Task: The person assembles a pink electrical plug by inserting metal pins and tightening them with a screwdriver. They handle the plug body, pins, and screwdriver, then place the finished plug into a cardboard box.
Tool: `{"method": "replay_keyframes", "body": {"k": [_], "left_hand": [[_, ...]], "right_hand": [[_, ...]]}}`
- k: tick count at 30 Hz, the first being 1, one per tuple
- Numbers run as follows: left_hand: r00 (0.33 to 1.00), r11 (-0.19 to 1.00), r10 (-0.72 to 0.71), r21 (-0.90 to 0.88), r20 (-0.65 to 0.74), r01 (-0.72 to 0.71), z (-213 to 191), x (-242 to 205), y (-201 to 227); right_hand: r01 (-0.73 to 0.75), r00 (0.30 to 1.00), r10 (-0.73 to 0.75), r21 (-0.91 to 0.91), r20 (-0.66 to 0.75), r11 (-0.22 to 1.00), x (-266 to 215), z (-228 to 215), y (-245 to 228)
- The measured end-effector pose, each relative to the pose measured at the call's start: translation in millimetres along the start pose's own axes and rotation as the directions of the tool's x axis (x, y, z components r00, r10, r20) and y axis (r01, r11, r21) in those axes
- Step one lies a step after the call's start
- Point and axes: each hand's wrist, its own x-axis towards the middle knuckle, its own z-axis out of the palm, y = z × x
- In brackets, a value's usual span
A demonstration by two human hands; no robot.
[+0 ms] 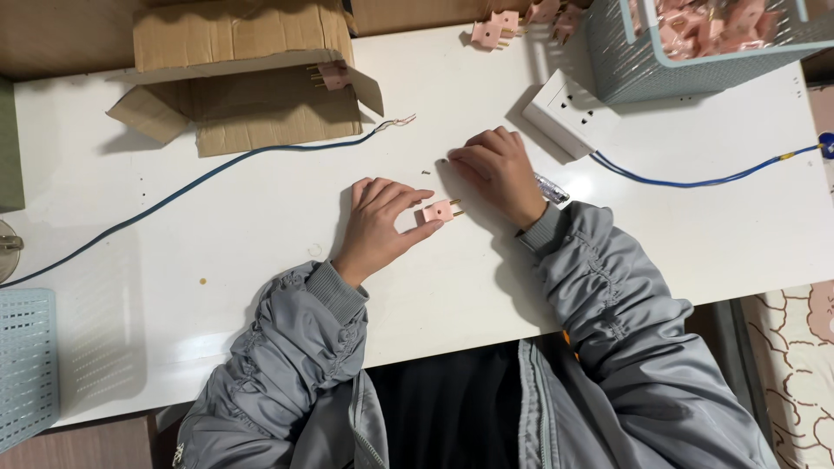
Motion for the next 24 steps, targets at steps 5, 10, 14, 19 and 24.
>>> {"method": "replay_keyframes", "body": {"k": [5,10,14,19,24], "left_hand": [[0.983,0.967,-0.175,-0.198,-0.051,0.162,-5.9,1.7,-11.8],[0.968,0.933,-0.247,-0.282,-0.045,0.225,-5.9,3.2,-13.7],[0.970,0.941,-0.221,-0.283,-0.097,0.186,-6.4,3.4,-12.7],[0.963,0.931,-0.247,-0.302,-0.105,0.206,-6.1,3.2,-12.0],[0.962,0.927,-0.246,-0.320,-0.119,0.197,-5.5,3.8,-13.0]], "right_hand": [[-0.013,1.000,0.012,-0.045,-0.021,0.999,10.0,5.6,-6.8],[-0.032,0.999,0.030,-0.067,-0.027,0.997,10.2,6.5,-8.0],[-0.004,1.000,0.003,-0.059,-0.010,0.998,8.4,11.1,-4.4],[0.004,1.000,-0.006,-0.061,-0.027,0.998,7.8,15.1,-1.4],[-0.006,1.000,0.005,-0.051,-0.016,0.999,5.1,22.9,6.8]]}}
